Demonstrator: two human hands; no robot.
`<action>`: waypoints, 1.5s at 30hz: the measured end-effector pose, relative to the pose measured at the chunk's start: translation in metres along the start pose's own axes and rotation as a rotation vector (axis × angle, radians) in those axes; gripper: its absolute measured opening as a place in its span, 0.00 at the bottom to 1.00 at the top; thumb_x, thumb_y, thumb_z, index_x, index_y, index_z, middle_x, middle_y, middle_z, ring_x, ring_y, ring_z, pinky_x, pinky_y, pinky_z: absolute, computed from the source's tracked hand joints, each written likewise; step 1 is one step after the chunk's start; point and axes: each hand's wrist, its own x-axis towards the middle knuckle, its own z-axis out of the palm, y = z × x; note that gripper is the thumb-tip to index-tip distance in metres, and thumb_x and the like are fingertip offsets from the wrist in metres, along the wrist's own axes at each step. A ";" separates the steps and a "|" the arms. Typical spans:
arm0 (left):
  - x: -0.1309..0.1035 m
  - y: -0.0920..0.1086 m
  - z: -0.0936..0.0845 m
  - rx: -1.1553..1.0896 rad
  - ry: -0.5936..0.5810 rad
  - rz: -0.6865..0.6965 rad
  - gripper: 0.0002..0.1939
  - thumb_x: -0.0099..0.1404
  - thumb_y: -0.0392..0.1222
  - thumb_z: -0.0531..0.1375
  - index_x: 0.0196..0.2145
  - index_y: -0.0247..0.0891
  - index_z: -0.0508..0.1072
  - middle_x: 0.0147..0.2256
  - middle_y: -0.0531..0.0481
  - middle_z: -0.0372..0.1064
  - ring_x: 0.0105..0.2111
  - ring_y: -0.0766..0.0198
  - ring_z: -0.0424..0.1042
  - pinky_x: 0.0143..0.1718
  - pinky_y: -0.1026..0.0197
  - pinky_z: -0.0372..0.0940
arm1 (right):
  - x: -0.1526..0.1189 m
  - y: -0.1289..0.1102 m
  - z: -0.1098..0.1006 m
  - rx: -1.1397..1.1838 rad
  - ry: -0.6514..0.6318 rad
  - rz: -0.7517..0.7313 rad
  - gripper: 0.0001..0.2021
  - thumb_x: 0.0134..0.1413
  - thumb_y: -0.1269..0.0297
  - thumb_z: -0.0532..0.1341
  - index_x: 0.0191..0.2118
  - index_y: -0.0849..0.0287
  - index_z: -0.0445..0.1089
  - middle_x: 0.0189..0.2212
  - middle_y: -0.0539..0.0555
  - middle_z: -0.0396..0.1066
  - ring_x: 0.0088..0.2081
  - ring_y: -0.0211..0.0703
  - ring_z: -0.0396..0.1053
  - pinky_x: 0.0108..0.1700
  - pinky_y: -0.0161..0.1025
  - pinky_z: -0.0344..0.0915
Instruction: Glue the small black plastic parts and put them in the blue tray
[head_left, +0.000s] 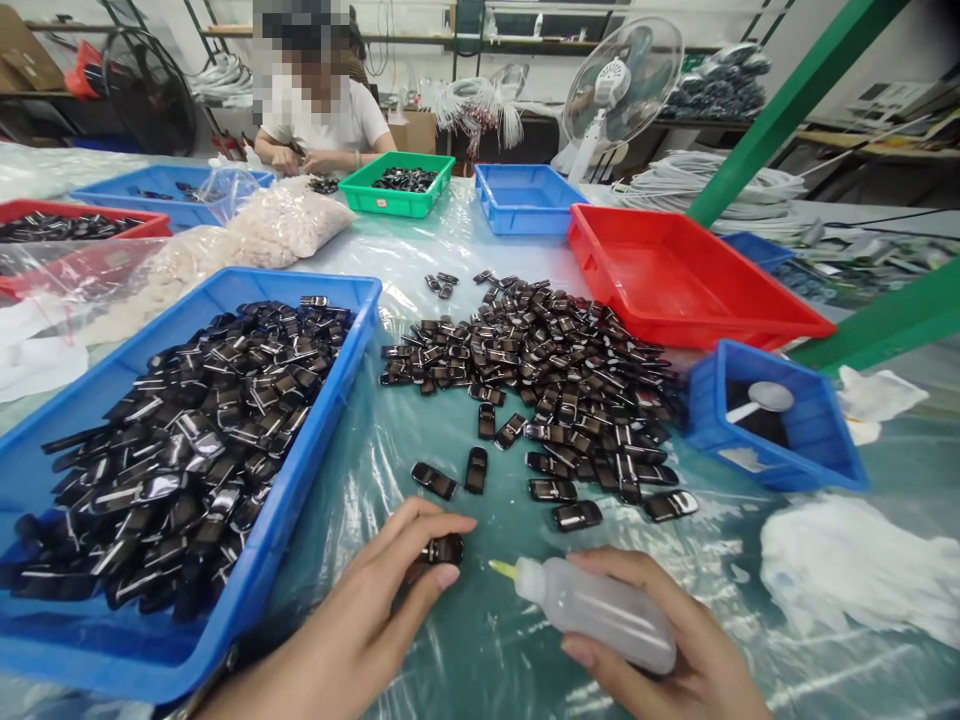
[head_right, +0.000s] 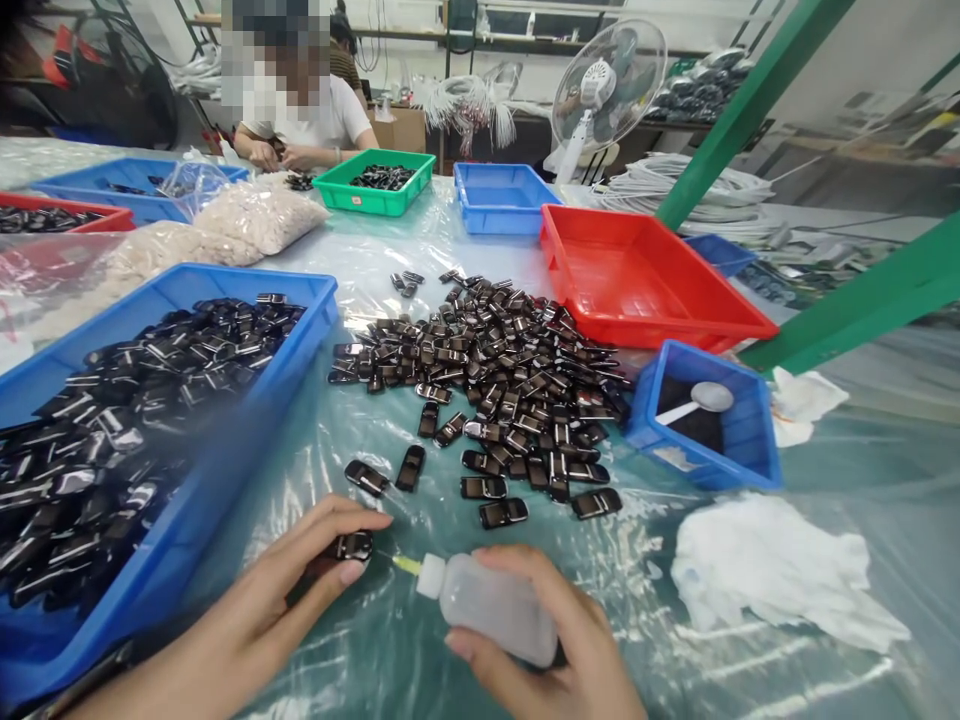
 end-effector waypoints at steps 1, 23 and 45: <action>0.000 0.001 -0.001 0.002 -0.004 0.013 0.15 0.72 0.40 0.50 0.54 0.50 0.63 0.46 0.50 0.65 0.46 0.59 0.69 0.47 0.61 0.66 | 0.000 0.000 0.000 -0.009 0.007 0.001 0.15 0.48 0.46 0.64 0.38 0.48 0.72 0.30 0.50 0.76 0.27 0.41 0.73 0.27 0.31 0.72; -0.006 0.003 -0.004 0.132 -0.056 0.138 0.11 0.70 0.39 0.54 0.50 0.46 0.65 0.44 0.50 0.73 0.44 0.59 0.74 0.44 0.62 0.69 | 0.011 0.005 -0.011 0.078 -0.203 -0.147 0.19 0.42 0.57 0.72 0.44 0.38 0.73 0.35 0.47 0.77 0.31 0.42 0.77 0.29 0.29 0.73; -0.001 0.002 -0.005 0.051 -0.130 0.132 0.10 0.71 0.39 0.54 0.49 0.43 0.65 0.46 0.47 0.69 0.49 0.55 0.68 0.49 0.55 0.65 | 0.010 0.011 -0.018 -0.065 -0.264 -0.154 0.17 0.43 0.54 0.71 0.43 0.42 0.75 0.35 0.47 0.78 0.33 0.44 0.78 0.31 0.30 0.75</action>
